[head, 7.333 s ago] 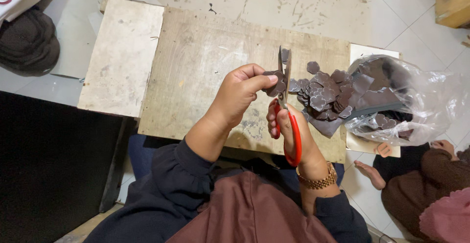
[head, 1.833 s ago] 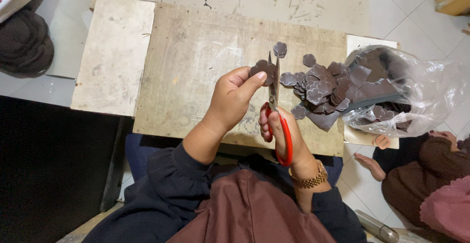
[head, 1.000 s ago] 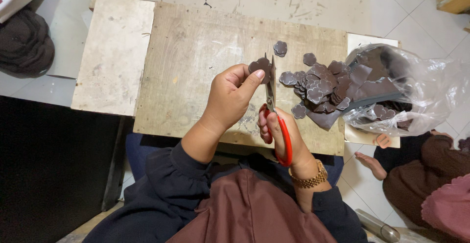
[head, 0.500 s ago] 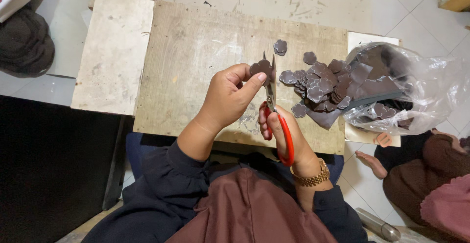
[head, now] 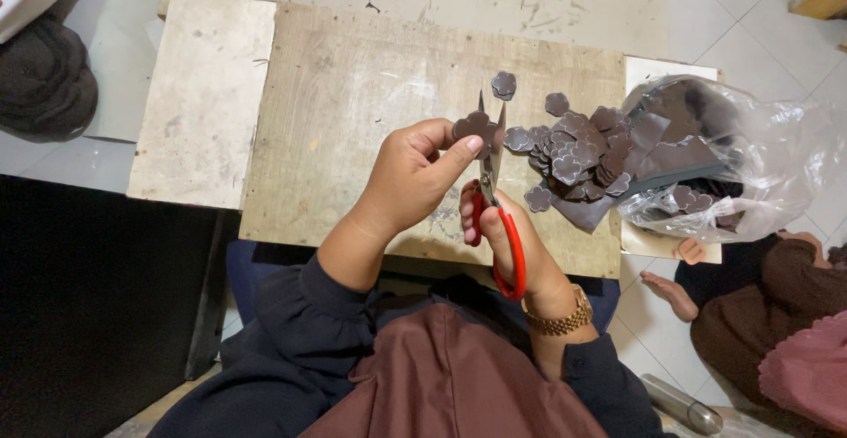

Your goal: The person uses red-handled scissors to cut flower-shaped pieces from a dark brown sheet of material. They hold the sheet in one hand and cut along the outlines, placing the finished shapes on a wooden board.

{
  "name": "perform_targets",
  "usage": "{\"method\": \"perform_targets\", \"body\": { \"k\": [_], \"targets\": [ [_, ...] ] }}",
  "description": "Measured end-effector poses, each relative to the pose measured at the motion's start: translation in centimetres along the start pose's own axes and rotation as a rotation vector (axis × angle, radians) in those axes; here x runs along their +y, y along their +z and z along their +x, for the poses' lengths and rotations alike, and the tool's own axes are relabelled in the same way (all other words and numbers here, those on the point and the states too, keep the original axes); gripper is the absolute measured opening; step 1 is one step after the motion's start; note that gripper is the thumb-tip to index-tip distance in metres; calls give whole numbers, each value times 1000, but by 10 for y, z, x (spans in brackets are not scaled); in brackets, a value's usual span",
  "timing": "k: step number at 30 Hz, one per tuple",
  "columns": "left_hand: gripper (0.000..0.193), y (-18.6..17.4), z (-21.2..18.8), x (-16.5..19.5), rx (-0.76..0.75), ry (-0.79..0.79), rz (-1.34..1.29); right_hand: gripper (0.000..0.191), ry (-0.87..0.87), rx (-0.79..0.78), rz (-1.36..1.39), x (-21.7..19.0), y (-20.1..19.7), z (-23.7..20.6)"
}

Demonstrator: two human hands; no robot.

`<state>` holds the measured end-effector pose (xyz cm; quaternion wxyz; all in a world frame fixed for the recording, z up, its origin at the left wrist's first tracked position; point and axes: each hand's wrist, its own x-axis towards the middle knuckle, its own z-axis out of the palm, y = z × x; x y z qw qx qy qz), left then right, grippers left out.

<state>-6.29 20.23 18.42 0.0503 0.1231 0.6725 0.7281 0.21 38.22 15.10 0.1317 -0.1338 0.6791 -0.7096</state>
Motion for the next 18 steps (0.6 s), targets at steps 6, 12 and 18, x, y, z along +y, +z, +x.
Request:
{"method": "perform_targets", "body": {
  "k": [6, 12, 18],
  "targets": [
    [23, 0, 0, -1, 16, -10, 11, 69, 18, 27, 30, 3, 1, 0],
    [24, -2, -1, -1, 20, -7, 19, 66, 26, -2, 26, 4, -2, 0],
    [24, -2, 0, -2, 18, -10, -7, 65, 39, 0, 23, 1, -2, -1]
  ]
}}
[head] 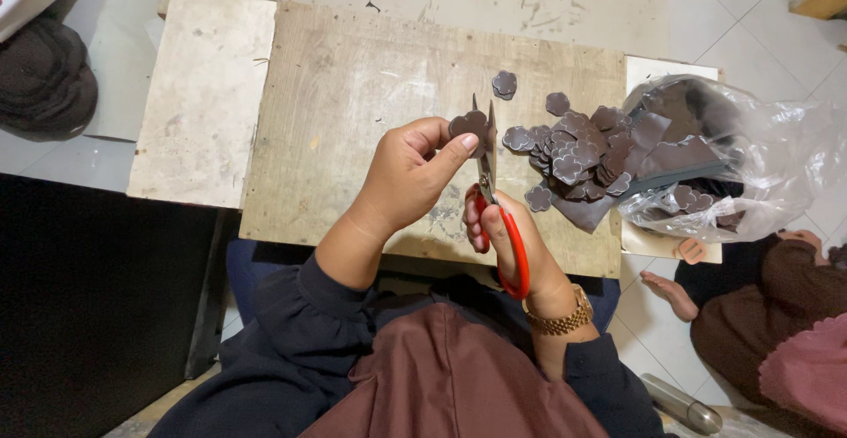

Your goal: The person uses red-handled scissors to cut flower-shaped pieces from a dark brown sheet of material. They hold the sheet in one hand and cut along the outlines, placing the finished shapes on a wooden board.

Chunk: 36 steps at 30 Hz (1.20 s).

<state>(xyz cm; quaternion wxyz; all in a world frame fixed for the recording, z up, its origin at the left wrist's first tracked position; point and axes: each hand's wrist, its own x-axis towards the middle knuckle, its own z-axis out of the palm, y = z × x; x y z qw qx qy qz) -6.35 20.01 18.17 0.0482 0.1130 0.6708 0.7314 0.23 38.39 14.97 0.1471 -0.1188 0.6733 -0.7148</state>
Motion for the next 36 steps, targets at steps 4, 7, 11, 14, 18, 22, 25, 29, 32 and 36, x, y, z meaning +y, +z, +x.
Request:
{"method": "perform_targets", "body": {
  "k": [4, 7, 11, 14, 18, 22, 25, 29, 32, 36],
  "targets": [
    [23, -1, 0, -2, -13, 8, -30, 64, 13, -9, 9, -1, 0, -1],
    [22, -1, 0, -3, -33, 23, -64, 65, 27, -19, 12, -1, 0, -1],
    [19, -8, 1, -1, -89, 13, -44, 71, 44, -45, 15, -4, 0, -3],
    [19, -11, -1, 0, -118, -21, -21, 76, -12, -93, 27, -5, 2, -3],
    [19, -10, 0, 3, -111, -17, -23, 78, -12, -87, 14, -5, 3, -1],
    [20, -8, 0, 3, -113, -11, -68, 77, 9, -66, 19, -6, 3, -1],
    [20, -7, 0, 2, -111, -22, -73, 75, 14, -64, 11, -8, 3, -2],
    [21, -7, 0, 0, -108, -29, -97, 73, 7, -66, -4, -9, 3, -1],
    [21, -6, 0, -1, -111, -13, -119, 73, 24, -58, 21, -7, 3, -1],
    [20, -5, 1, 1, -82, 3, -96, 72, 31, -55, 10, -4, 1, -2]
  ]
}}
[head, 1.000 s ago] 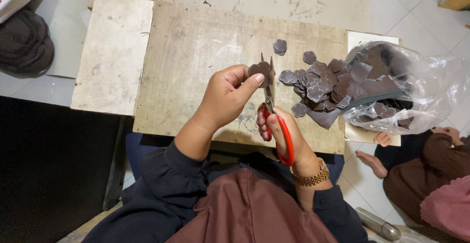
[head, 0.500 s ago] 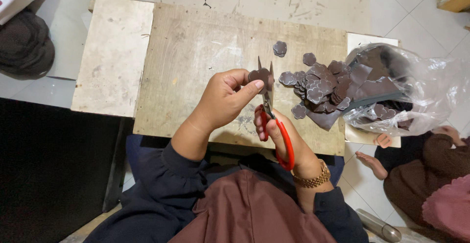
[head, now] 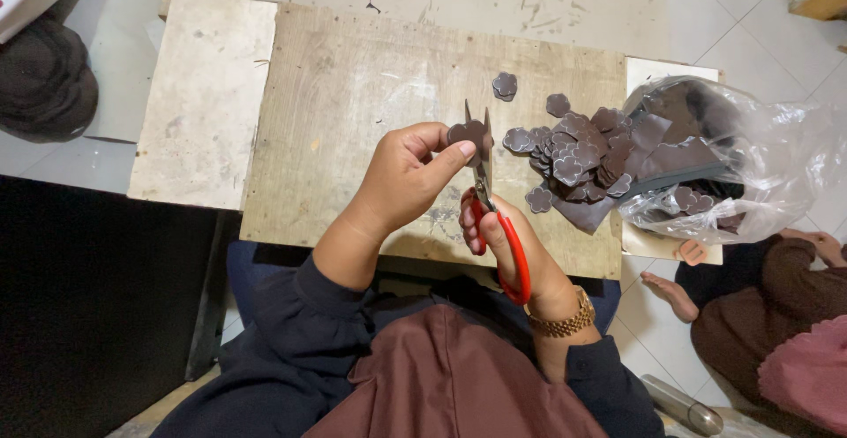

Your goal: The person uses red-handled scissors to cut flower-shaped pieces from a dark brown sheet of material. They hold the sheet in one hand and cut along the outlines, placing the finished shapes on a wooden board.

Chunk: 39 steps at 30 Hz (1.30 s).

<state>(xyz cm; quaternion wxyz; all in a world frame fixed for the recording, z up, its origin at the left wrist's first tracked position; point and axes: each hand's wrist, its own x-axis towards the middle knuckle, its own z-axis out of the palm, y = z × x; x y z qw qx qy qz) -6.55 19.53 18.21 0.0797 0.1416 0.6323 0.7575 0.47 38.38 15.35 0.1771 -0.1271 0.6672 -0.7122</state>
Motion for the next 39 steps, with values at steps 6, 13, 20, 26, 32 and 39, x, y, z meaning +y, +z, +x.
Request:
{"method": "perform_targets", "body": {
  "k": [6, 13, 20, 26, 32, 39],
  "targets": [
    [20, 1, -2, 9, 17, -129, 234, 75, -43, -63, -9, -1, 0, 2],
    [17, 3, -1, 8, 96, 177, 295, 74, -46, -50, -27, -3, 0, 1],
    [14, 10, 2, -2, 46, -40, -113, 73, -47, -5, -47, -3, -4, 5],
    [12, 7, 4, -12, -16, -134, -259, 75, -112, -24, -114, -7, -2, 2],
    [11, 10, 5, -13, 10, -92, -312, 80, -95, -6, -108, -11, -1, 6],
    [8, 13, 1, -10, -13, -257, -307, 76, -170, 17, -132, -12, 1, 4]
  ]
}}
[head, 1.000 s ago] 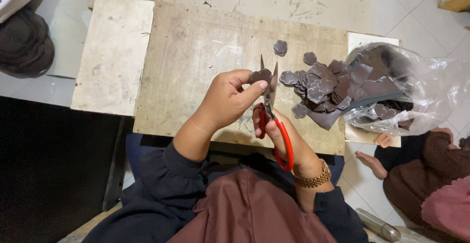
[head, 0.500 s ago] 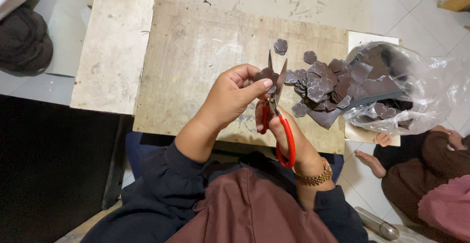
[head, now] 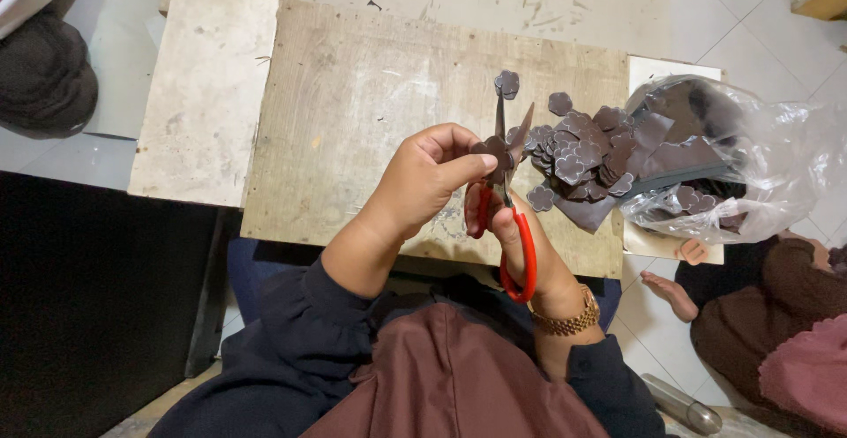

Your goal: The person uses red-handled scissors to cut flower-shaped pieces from a dark brown sheet of material. They hold the sheet in one hand and cut along the outlines, placing the finished shapes on a wooden board.

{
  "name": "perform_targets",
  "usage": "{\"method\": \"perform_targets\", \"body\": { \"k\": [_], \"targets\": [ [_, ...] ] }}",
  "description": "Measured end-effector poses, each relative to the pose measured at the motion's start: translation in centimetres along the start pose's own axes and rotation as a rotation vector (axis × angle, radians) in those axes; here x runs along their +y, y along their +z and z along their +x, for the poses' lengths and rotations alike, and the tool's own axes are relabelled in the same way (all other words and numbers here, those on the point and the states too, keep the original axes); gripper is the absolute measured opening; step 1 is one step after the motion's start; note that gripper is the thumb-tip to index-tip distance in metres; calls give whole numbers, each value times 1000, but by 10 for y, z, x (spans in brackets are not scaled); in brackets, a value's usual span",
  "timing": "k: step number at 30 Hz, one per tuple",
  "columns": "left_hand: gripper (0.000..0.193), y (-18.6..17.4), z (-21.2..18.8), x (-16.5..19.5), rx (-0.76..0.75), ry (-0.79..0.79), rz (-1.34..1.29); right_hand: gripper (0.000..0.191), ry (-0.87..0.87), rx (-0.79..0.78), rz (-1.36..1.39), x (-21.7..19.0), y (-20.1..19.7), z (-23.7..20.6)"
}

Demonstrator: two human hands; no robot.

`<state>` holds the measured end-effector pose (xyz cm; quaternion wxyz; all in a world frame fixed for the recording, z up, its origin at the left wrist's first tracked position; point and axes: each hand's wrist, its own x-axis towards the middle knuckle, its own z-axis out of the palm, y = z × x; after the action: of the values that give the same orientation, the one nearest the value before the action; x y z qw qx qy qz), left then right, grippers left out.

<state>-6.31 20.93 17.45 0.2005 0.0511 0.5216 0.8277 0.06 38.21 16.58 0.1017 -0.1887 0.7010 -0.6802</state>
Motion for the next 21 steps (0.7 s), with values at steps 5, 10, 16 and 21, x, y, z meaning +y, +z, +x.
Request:
{"method": "perform_targets", "body": {
  "k": [5, 10, 16, 21],
  "targets": [
    [8, 0, -1, -1, -26, 61, -38, 74, -17, 19, -21, 5, 0, 1],
    [7, -1, 1, -3, -9, 134, 50, 73, 34, 20, 18, 6, -3, -3],
    [12, -5, 2, -2, -14, 156, 47, 76, 74, -42, 21, 5, -7, -4],
    [13, -4, 1, 0, -6, 168, 56, 76, 87, -70, 11, 8, -7, -3]
  ]
}}
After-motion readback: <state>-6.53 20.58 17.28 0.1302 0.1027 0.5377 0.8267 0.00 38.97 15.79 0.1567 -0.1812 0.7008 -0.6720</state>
